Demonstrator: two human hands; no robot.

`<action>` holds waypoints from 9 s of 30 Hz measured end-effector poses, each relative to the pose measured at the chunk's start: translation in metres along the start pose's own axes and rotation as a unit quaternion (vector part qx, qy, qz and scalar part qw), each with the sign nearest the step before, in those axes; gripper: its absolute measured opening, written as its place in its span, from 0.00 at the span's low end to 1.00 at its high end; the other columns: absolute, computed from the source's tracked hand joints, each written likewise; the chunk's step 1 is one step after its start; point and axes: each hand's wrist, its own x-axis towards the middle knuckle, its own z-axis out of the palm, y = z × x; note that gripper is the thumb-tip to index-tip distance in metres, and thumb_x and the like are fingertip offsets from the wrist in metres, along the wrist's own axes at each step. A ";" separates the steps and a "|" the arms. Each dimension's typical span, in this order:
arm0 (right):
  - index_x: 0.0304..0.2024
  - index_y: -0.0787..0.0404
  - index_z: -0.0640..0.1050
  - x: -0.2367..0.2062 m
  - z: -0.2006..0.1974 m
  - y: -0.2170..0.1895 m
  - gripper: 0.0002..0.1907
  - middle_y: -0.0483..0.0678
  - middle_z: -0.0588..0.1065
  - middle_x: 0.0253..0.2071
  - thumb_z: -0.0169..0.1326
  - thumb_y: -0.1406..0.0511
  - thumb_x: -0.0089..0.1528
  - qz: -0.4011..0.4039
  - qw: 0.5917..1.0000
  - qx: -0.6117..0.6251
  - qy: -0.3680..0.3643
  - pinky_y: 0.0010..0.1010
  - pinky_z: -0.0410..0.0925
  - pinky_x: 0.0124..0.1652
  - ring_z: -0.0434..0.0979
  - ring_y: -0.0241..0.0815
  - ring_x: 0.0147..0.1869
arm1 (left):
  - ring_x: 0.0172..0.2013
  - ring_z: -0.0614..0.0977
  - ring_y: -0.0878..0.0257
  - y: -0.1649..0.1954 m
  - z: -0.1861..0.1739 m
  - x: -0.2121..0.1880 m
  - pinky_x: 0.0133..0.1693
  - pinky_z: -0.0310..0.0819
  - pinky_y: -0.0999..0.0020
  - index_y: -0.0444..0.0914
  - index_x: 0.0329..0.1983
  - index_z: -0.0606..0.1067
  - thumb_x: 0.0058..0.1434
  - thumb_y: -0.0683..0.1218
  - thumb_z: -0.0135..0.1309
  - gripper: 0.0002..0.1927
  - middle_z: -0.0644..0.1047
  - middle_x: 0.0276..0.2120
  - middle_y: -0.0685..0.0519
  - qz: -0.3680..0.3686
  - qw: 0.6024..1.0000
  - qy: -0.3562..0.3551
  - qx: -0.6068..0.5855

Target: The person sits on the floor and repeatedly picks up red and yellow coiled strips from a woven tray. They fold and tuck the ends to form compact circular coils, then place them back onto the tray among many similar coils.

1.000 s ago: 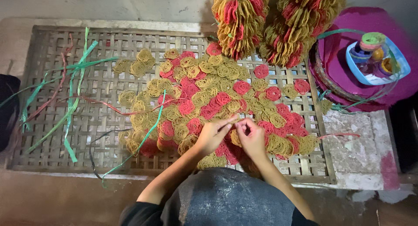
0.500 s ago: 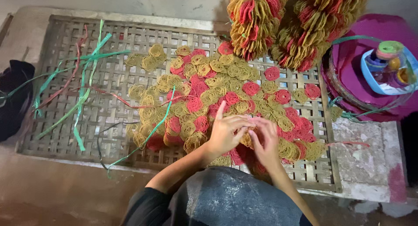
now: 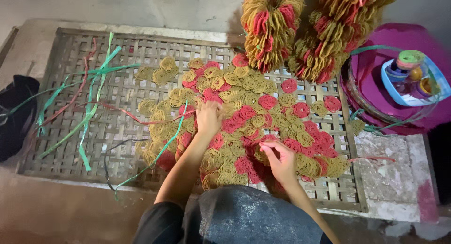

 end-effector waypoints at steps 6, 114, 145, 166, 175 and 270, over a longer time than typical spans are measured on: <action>0.39 0.65 0.83 0.006 0.010 -0.007 0.07 0.47 0.82 0.32 0.58 0.66 0.63 0.019 0.998 -0.054 -0.009 0.27 0.71 0.39 0.80 0.35 0.36 | 0.42 0.87 0.57 0.007 0.012 -0.021 0.43 0.81 0.62 0.36 0.43 0.69 0.69 0.42 0.54 0.06 0.85 0.40 0.45 -0.014 0.907 -0.036 -0.420; 0.39 0.57 0.84 0.013 0.001 -0.012 0.07 0.46 0.76 0.49 0.62 0.63 0.60 -0.128 0.947 -0.293 0.012 0.41 0.60 0.57 0.71 0.49 0.59 | 0.39 0.84 0.56 0.099 -0.059 -0.085 0.41 0.80 0.62 0.42 0.64 0.72 0.67 0.41 0.55 0.21 0.82 0.39 0.52 0.273 0.930 0.054 -0.239; 0.36 0.59 0.84 0.024 0.005 0.016 0.12 0.50 0.81 0.31 0.56 0.58 0.65 -0.010 0.972 -0.231 0.035 0.38 0.64 0.53 0.79 0.50 0.41 | 0.43 0.83 0.63 0.030 0.049 -0.049 0.48 0.81 0.65 0.37 0.64 0.75 0.75 0.48 0.44 0.19 0.82 0.47 0.49 -0.042 0.772 -0.189 -0.605; 0.30 0.62 0.82 0.020 0.006 0.016 0.11 0.49 0.79 0.27 0.58 0.63 0.64 -0.028 0.981 -0.186 0.051 0.37 0.63 0.49 0.76 0.44 0.36 | 0.52 0.82 0.64 0.084 -0.008 -0.088 0.57 0.76 0.69 0.30 0.55 0.77 0.70 0.34 0.46 0.14 0.82 0.52 0.46 0.105 0.801 -0.145 -0.571; 0.27 0.62 0.79 0.016 0.009 0.014 0.13 0.49 0.77 0.25 0.57 0.62 0.64 -0.032 0.981 -0.183 0.050 0.38 0.64 0.49 0.76 0.47 0.37 | 0.47 0.81 0.69 0.079 0.002 -0.083 0.51 0.76 0.73 0.31 0.52 0.77 0.69 0.35 0.51 0.10 0.82 0.46 0.49 0.046 0.814 -0.065 -0.576; 0.33 0.60 0.83 0.029 0.017 0.000 0.07 0.49 0.76 0.23 0.61 0.63 0.62 -0.024 0.971 -0.222 0.081 0.37 0.66 0.46 0.74 0.47 0.31 | 0.43 0.81 0.72 0.079 -0.007 -0.084 0.47 0.77 0.75 0.31 0.56 0.78 0.70 0.38 0.50 0.14 0.84 0.45 0.52 0.097 0.851 -0.118 -0.503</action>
